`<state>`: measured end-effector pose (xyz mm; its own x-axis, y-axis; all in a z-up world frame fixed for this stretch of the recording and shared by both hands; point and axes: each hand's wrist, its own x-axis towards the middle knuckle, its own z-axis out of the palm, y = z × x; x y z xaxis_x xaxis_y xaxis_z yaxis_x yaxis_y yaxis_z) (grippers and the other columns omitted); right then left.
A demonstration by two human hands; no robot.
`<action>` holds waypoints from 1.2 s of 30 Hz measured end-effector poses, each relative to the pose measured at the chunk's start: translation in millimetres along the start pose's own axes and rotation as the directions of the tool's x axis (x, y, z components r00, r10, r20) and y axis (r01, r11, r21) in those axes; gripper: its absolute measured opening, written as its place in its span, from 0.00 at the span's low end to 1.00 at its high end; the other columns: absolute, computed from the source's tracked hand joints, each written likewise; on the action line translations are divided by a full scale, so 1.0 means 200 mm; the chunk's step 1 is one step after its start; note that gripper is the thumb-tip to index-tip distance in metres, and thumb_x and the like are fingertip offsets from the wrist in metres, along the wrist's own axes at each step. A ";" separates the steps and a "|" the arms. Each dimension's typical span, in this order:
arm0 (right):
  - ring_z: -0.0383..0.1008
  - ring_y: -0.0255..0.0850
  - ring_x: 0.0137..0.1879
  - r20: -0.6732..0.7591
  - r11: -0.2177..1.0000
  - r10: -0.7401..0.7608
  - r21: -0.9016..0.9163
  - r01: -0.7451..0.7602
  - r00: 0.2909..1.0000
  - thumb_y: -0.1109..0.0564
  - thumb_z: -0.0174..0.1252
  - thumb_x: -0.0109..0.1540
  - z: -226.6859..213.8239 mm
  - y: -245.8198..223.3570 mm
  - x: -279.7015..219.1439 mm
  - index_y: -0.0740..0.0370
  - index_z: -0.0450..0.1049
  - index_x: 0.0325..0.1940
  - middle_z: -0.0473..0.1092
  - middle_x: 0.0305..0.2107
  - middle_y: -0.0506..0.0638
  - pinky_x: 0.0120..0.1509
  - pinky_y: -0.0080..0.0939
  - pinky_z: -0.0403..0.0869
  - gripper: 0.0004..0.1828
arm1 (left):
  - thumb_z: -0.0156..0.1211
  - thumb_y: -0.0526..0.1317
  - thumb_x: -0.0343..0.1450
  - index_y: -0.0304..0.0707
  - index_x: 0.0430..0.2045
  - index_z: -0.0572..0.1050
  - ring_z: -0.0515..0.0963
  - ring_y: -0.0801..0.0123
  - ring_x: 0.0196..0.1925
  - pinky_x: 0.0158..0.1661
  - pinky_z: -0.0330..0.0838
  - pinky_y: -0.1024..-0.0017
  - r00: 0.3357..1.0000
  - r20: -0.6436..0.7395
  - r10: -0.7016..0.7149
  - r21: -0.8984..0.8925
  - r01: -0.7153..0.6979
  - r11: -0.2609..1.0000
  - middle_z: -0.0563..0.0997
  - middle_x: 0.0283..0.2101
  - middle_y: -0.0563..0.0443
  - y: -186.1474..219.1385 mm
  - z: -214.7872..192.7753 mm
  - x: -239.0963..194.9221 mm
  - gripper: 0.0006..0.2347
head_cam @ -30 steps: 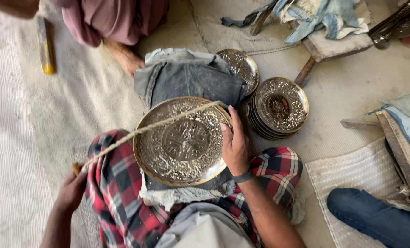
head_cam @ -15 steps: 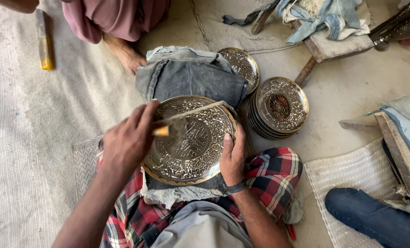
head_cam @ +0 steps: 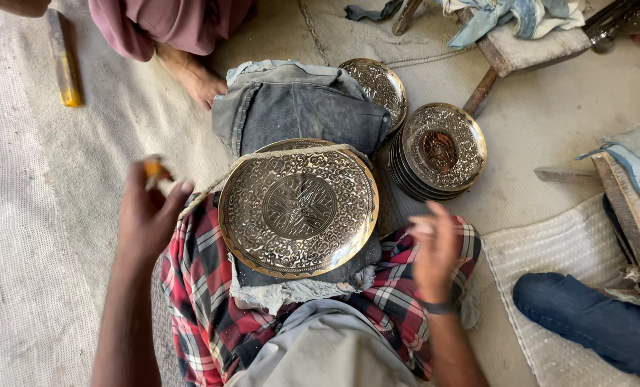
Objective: The person sits on the floor and uses a hammer and a small chisel to engrave intricate patterns onto a brass plate. They repeatedly strike the chisel to create detailed designs on the metal surface.
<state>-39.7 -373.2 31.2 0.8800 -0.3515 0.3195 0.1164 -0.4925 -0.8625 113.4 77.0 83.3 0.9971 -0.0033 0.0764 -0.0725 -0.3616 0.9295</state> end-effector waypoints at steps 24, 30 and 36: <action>0.71 0.48 0.47 -0.421 0.847 0.471 -0.028 -0.530 0.775 0.65 0.58 0.63 -0.75 0.44 -0.84 0.67 0.59 0.58 0.68 0.46 0.59 0.51 0.48 0.73 0.22 | 0.67 0.30 0.75 0.33 0.59 0.67 0.82 0.77 0.42 0.43 0.78 0.79 0.967 -0.118 0.227 -0.403 -0.256 0.879 0.84 0.42 0.49 0.28 0.74 -0.09 0.20; 0.71 0.41 0.56 -0.307 0.993 0.113 0.051 -0.102 0.945 0.70 0.63 0.60 -0.85 0.07 -0.26 0.68 0.50 0.74 0.62 0.55 0.58 0.62 0.45 0.77 0.42 | 0.70 0.31 0.73 0.36 0.58 0.70 0.83 0.74 0.46 0.47 0.79 0.76 0.936 -0.181 0.301 -0.333 -0.346 0.877 0.84 0.45 0.46 0.28 0.77 -0.10 0.20; 0.79 0.45 0.45 0.157 0.885 -0.150 -0.419 0.203 0.976 0.63 0.69 0.62 -0.57 -0.46 0.29 0.65 0.64 0.60 0.76 0.40 0.57 0.54 0.43 0.79 0.27 | 0.67 0.33 0.73 0.38 0.60 0.69 0.86 0.75 0.41 0.42 0.80 0.76 0.977 -0.121 0.177 -0.327 -0.208 0.922 0.86 0.42 0.48 0.28 0.77 -0.11 0.20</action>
<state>-51.7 -439.3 175.1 0.9137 -0.1445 0.3799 0.0891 -0.8407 -0.5341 91.3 -86.7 77.6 0.9580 0.0454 0.2831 -0.2820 -0.0275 0.9590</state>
